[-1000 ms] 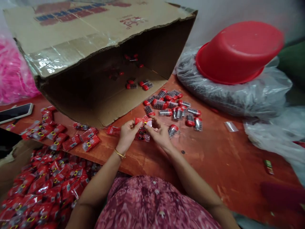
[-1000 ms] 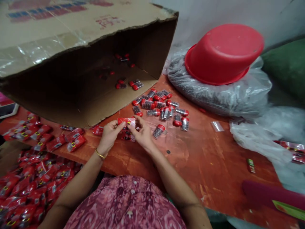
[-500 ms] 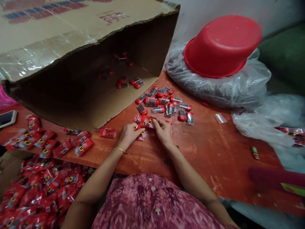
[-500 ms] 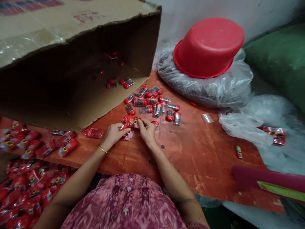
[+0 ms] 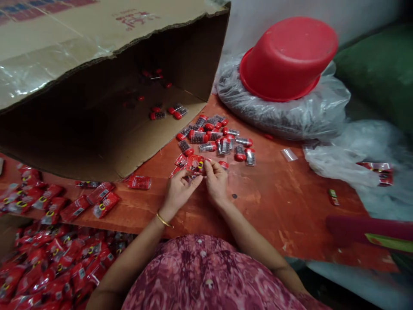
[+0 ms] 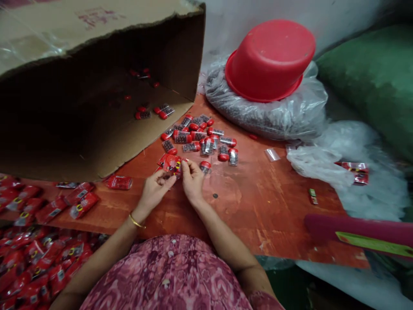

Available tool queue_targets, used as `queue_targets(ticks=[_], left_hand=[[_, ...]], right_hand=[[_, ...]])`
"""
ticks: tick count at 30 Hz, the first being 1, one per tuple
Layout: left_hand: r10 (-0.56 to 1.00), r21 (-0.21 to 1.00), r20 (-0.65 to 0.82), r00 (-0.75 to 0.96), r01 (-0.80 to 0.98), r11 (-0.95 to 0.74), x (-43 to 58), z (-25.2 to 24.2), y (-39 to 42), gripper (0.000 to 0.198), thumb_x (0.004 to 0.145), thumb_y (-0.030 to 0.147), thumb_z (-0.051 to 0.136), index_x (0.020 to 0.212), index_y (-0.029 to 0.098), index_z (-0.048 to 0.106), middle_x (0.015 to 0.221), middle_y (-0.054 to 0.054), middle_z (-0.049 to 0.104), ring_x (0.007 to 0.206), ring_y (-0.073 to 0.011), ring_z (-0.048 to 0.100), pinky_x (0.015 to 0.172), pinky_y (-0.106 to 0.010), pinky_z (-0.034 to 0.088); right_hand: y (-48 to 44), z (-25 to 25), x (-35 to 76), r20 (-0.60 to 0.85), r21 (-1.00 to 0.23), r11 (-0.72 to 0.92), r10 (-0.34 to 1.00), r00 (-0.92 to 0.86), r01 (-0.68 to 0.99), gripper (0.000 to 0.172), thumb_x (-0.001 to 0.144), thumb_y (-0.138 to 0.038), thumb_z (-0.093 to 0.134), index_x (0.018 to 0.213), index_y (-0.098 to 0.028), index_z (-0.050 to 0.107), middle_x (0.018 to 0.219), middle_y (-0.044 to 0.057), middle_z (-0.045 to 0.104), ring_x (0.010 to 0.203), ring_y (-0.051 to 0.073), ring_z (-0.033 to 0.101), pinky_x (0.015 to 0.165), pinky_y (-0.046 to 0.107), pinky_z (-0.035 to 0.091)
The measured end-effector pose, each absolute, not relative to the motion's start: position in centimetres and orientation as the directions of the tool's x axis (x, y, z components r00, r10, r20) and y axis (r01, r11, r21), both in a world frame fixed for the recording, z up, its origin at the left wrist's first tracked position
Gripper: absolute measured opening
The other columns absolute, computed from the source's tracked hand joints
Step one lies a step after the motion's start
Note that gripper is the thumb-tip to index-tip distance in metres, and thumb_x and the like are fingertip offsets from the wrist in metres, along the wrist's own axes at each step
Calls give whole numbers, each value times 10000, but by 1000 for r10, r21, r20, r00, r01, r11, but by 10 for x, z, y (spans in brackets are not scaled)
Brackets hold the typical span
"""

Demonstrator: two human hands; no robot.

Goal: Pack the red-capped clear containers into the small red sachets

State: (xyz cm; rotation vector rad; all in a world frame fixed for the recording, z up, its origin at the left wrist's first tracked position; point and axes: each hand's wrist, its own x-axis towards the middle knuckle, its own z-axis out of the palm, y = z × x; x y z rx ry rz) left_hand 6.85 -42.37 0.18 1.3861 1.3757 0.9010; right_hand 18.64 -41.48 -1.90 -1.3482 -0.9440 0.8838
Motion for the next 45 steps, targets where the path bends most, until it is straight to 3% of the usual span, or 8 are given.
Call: queue_targets(ticks=[5, 8, 12, 15, 18, 22, 27, 45], left_hand=[[945, 945, -303, -125, -164, 282, 85, -5, -429, 400, 596, 516, 703, 584, 150, 541, 445, 53, 476, 406, -54, 398, 414, -194, 287], [926, 913, -357, -127, -258, 316, 84, 0, -426, 420, 510, 491, 763, 586, 143, 542, 461, 59, 494, 404, -43, 406, 406, -182, 294], [911, 878, -403, -84, -315, 360, 79, 4, -421, 447, 474, 503, 778, 588, 136, 551, 437, 64, 492, 387, -36, 403, 394, -172, 296], [888, 848, -458, -41, -319, 423, 82, 4, -419, 454, 468, 507, 781, 587, 134, 551, 429, 57, 503, 374, -35, 414, 375, -166, 283], [865, 820, -501, -6, -323, 472, 86, 6, -419, 456, 452, 497, 790, 589, 135, 548, 439, 57, 508, 362, -31, 417, 355, -161, 268], [858, 807, -513, 26, -326, 492, 84, 10, -419, 465, 441, 498, 792, 611, 134, 559, 466, 56, 518, 368, -31, 429, 351, -158, 270], [875, 840, -479, 64, -255, 479, 79, 12, -420, 420, 496, 492, 771, 600, 136, 574, 478, 46, 527, 398, -43, 444, 385, -173, 301], [890, 901, -388, 238, -103, 421, 67, 10, -416, 385, 554, 498, 746, 630, 132, 655, 559, 9, 586, 501, -84, 452, 497, -214, 334]], right_hand=[[-429, -22, 176, 16, -1000, 13, 950, 311, 13, 356, 809, -505, 461, 665, -187, 526, 596, -22, 513, 564, 112, 448, 558, 230, 395], [-433, -22, 198, 100, -966, 23, 951, 294, 256, 427, 874, -515, 345, 705, -182, 552, 636, 3, 538, 611, 134, 486, 603, 250, 402], [-436, -23, 235, 227, -619, -151, 905, 359, 771, 549, 789, -606, 473, 1009, -114, 578, 914, 136, 602, 827, 244, 538, 727, 347, 397], [-434, -27, 244, 181, -335, -229, 936, 301, 914, 688, 719, -610, 564, 1154, -78, 525, 994, 201, 582, 877, 305, 530, 719, 378, 388], [-429, -33, 246, 137, -251, -213, 958, 253, 944, 478, 808, -403, 506, 1163, -85, 536, 968, 200, 591, 838, 288, 535, 694, 363, 381], [-431, -31, 261, 121, -534, -142, 963, 241, 834, 291, 807, -252, 413, 956, -107, 618, 799, 119, 607, 682, 210, 526, 629, 312, 378], [-461, -2, 271, 14, -952, -30, 990, 143, 303, 273, 817, -391, 439, 834, -189, 621, 586, -12, 516, 501, 125, 439, 498, 240, 352], [-476, 8, 255, -199, -974, -191, 978, -65, 118, 287, 690, -429, 560, 646, -163, 661, 511, -17, 545, 428, 97, 437, 386, 194, 340]])
